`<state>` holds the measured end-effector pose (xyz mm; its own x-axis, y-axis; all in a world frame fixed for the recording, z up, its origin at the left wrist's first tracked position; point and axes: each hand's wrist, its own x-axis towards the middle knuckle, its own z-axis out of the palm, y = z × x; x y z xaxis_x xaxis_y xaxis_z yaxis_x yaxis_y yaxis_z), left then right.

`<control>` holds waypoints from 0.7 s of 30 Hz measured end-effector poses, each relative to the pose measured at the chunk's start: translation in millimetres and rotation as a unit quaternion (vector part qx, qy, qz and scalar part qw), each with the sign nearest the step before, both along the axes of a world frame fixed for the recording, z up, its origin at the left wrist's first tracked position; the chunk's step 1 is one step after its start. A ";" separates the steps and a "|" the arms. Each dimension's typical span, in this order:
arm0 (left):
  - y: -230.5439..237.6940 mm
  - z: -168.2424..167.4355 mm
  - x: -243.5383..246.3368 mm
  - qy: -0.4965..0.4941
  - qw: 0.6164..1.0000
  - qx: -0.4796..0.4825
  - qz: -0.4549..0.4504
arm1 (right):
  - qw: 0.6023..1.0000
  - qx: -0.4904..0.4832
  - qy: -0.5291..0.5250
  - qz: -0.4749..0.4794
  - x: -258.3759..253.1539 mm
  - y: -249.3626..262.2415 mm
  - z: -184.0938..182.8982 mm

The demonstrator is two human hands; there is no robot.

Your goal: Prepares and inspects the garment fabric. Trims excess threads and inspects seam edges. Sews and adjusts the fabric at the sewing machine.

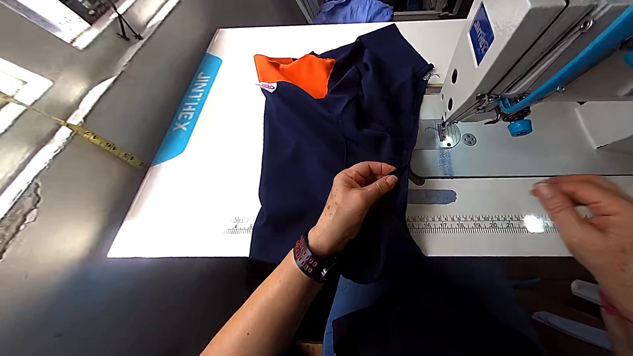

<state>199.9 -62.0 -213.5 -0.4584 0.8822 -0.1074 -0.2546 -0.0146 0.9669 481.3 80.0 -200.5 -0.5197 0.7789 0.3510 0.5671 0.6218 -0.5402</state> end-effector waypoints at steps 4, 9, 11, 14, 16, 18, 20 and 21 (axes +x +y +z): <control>11.0 -0.3 9.6 0.034 0.998 -0.043 -0.010 | 0.943 -0.269 0.117 0.159 -101.3 -43.2 -22.2; 9.8 -5.3 1.6 0.035 0.999 -0.024 0.006 | 0.910 -0.349 0.170 0.143 -129.0 -34.7 -18.5; 10.4 -6.0 -0.3 0.026 0.999 -0.025 -0.001 | 0.901 -0.377 0.161 0.139 -127.6 -32.3 -15.3; 11.6 -5.4 -1.7 -0.002 1.000 -0.031 -0.003 | 0.893 -0.399 0.158 0.136 -127.3 -31.5 -11.5; 7.5 -6.5 -2.1 0.005 0.999 -0.032 -0.017 | 0.895 -0.392 0.152 0.146 -127.5 -31.6 -12.2; 6.9 -9.3 -2.3 0.015 0.999 -0.025 -0.024 | 0.898 -0.385 0.150 0.152 -128.6 -31.6 -15.2; 6.1 -11.3 -3.7 0.110 0.993 0.005 -0.037 | 0.886 -0.407 0.169 0.146 -130.4 -32.2 -16.0; 4.4 -11.9 -3.6 0.220 0.975 0.031 -0.033 | 0.870 -0.431 0.188 0.146 -131.0 -33.2 -15.1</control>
